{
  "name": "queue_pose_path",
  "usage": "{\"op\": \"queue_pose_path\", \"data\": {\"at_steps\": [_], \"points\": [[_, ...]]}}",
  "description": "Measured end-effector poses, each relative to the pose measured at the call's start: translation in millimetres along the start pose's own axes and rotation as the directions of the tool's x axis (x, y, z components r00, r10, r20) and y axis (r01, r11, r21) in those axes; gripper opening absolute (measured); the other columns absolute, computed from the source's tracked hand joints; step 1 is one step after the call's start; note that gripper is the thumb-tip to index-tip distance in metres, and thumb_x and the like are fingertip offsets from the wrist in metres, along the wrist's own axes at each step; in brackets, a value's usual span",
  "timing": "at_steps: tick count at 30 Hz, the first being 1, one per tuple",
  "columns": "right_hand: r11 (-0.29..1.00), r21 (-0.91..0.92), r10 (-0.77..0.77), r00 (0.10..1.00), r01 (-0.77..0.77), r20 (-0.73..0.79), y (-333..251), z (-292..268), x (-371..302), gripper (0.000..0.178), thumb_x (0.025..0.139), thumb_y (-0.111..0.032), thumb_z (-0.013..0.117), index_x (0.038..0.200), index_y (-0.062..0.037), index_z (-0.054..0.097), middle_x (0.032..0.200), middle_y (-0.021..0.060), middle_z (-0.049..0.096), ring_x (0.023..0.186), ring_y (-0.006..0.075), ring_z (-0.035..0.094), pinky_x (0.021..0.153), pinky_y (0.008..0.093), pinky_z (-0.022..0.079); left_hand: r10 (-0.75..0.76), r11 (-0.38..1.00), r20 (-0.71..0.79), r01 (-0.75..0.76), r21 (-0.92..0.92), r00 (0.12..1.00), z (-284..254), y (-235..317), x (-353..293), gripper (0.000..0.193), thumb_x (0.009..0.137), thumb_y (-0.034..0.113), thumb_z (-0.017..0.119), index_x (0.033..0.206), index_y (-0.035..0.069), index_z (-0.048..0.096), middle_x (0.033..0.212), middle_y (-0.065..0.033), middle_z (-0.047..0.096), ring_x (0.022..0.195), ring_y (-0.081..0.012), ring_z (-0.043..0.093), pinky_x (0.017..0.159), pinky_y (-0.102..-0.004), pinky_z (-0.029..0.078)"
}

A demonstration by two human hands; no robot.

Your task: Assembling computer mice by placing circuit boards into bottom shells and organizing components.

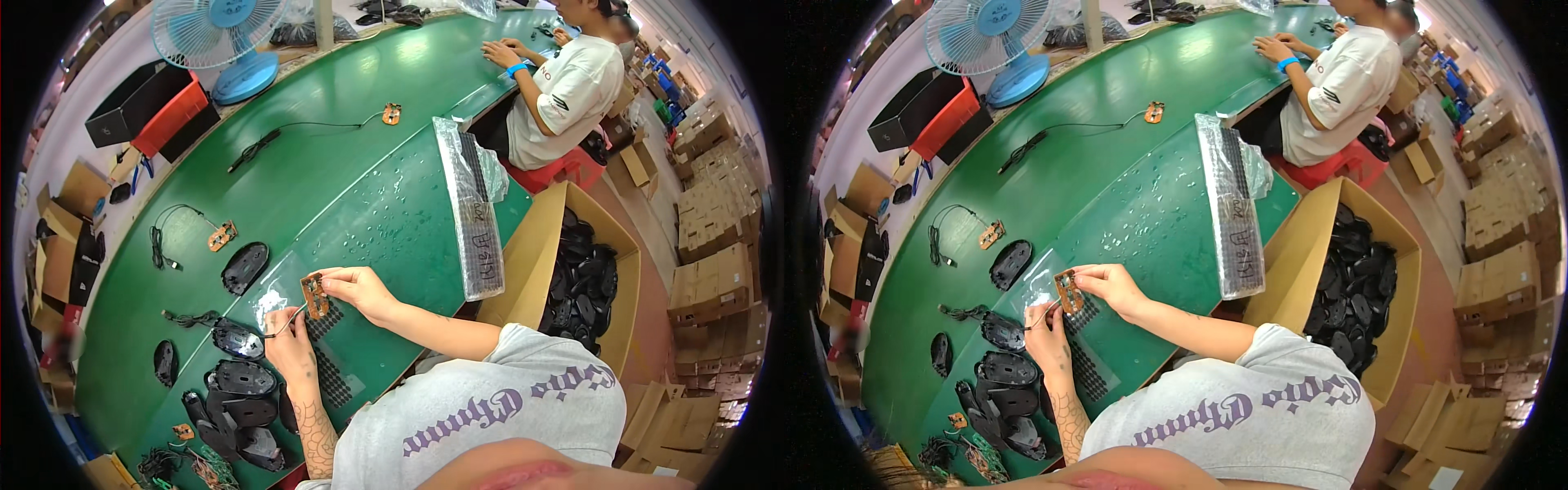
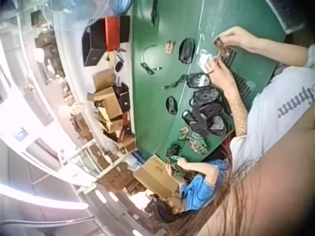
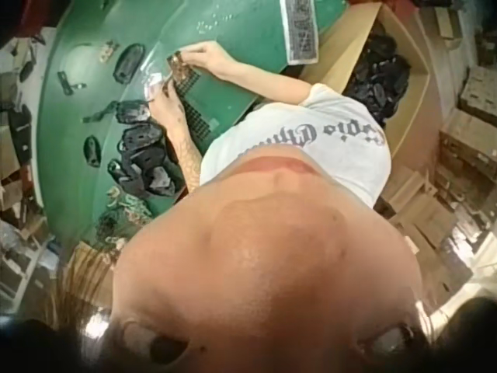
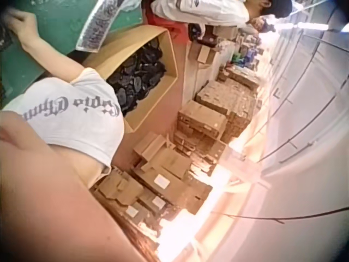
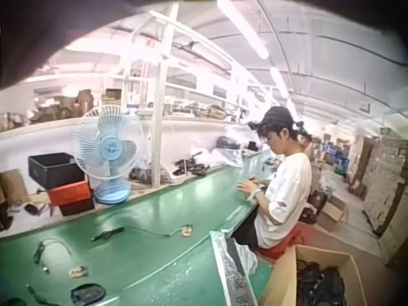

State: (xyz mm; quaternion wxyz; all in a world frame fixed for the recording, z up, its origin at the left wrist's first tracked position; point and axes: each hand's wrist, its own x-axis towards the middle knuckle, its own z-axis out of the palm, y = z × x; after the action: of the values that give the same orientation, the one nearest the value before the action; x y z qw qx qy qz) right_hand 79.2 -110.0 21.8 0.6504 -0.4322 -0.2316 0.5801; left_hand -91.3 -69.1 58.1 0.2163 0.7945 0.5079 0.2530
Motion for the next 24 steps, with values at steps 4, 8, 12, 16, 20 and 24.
{"op": "queue_pose_path", "data": {"at_steps": [4, 8, 12, 16, 20, 24], "points": [[1.000, 0.023, -0.008, 1.000, 0.008, 0.006, -2, 3, -1, 0.027, 0.095, -0.005, 0.060, 0.118, 0.0058, 0.067, 0.122, 0.0110, 0.066, 0.100, 0.0124, 0.062, 0.090, 0.0226, 0.049, 0.050, 0.998, -0.033, -0.049, 0.038, 0.998, 1, -2, 0, 0.007, 0.087, 0.008, 0.066, 0.094, 0.008, 0.065, 0.090, -0.0040, 0.059, 0.068, -0.0246, 0.058, 0.063, -0.0352, 0.047], [1.000, -0.010, -0.024, 1.000, 0.024, -0.009, -7, 9, -3, 0.031, 0.094, -0.008, 0.062, 0.121, 0.0063, 0.066, 0.110, 0.0086, 0.070, 0.094, 0.0100, 0.061, 0.086, 0.0208, 0.048, 0.078, 0.996, -0.033, -0.076, 0.054, 0.996, -1, -2, 0, 0.008, 0.086, 0.008, 0.066, 0.094, 0.008, 0.065, 0.089, -0.0042, 0.059, 0.070, -0.0249, 0.058, 0.064, -0.0359, 0.047], [0.999, -0.031, -0.029, 0.999, 0.028, -0.019, -2, 6, -3, 0.031, 0.094, -0.008, 0.062, 0.121, 0.0063, 0.066, 0.109, 0.0084, 0.070, 0.094, 0.0097, 0.061, 0.086, 0.0207, 0.048, 0.146, 0.986, -0.051, -0.141, 0.093, 0.988, -1, -1, -2, 0.009, 0.086, 0.007, 0.065, 0.095, 0.008, 0.064, 0.089, -0.0048, 0.060, 0.072, -0.0256, 0.058, 0.065, -0.0362, 0.047], [0.999, -0.033, -0.030, 0.999, 0.029, -0.025, -2, 7, -3, 0.030, 0.094, -0.008, 0.062, 0.120, 0.0060, 0.066, 0.109, 0.0082, 0.070, 0.094, 0.0094, 0.061, 0.086, 0.0203, 0.048, 0.159, 0.982, -0.054, -0.151, 0.117, 0.986, -1, 0, -7, 0.009, 0.086, 0.007, 0.065, 0.095, 0.007, 0.064, 0.091, -0.0047, 0.061, 0.073, -0.0256, 0.059, 0.065, -0.0360, 0.048], [1.000, -0.022, -0.001, 1.000, 0.001, -0.026, -1, 5, -2, 0.029, 0.094, -0.006, 0.061, 0.120, 0.0052, 0.067, 0.114, 0.0083, 0.069, 0.096, 0.0096, 0.061, 0.087, 0.0202, 0.048, 0.140, 0.987, -0.070, -0.134, 0.089, 0.988, -1, 4, -15, 0.008, 0.085, 0.005, 0.065, 0.094, 0.005, 0.063, 0.093, -0.0050, 0.063, 0.074, -0.0255, 0.060, 0.065, -0.0359, 0.048], [1.000, -0.012, 0.024, 0.999, -0.024, -0.022, 3, 3, -2, 0.028, 0.094, -0.004, 0.060, 0.120, 0.0045, 0.067, 0.119, 0.0088, 0.068, 0.098, 0.0101, 0.061, 0.089, 0.0204, 0.048, 0.167, 0.986, -0.087, -0.167, 0.009, 0.982, -2, 13, -31, 0.009, 0.085, 0.002, 0.064, 0.093, 0.005, 0.063, 0.095, -0.0052, 0.064, 0.074, -0.0243, 0.061, 0.064, -0.0348, 0.048]]}}
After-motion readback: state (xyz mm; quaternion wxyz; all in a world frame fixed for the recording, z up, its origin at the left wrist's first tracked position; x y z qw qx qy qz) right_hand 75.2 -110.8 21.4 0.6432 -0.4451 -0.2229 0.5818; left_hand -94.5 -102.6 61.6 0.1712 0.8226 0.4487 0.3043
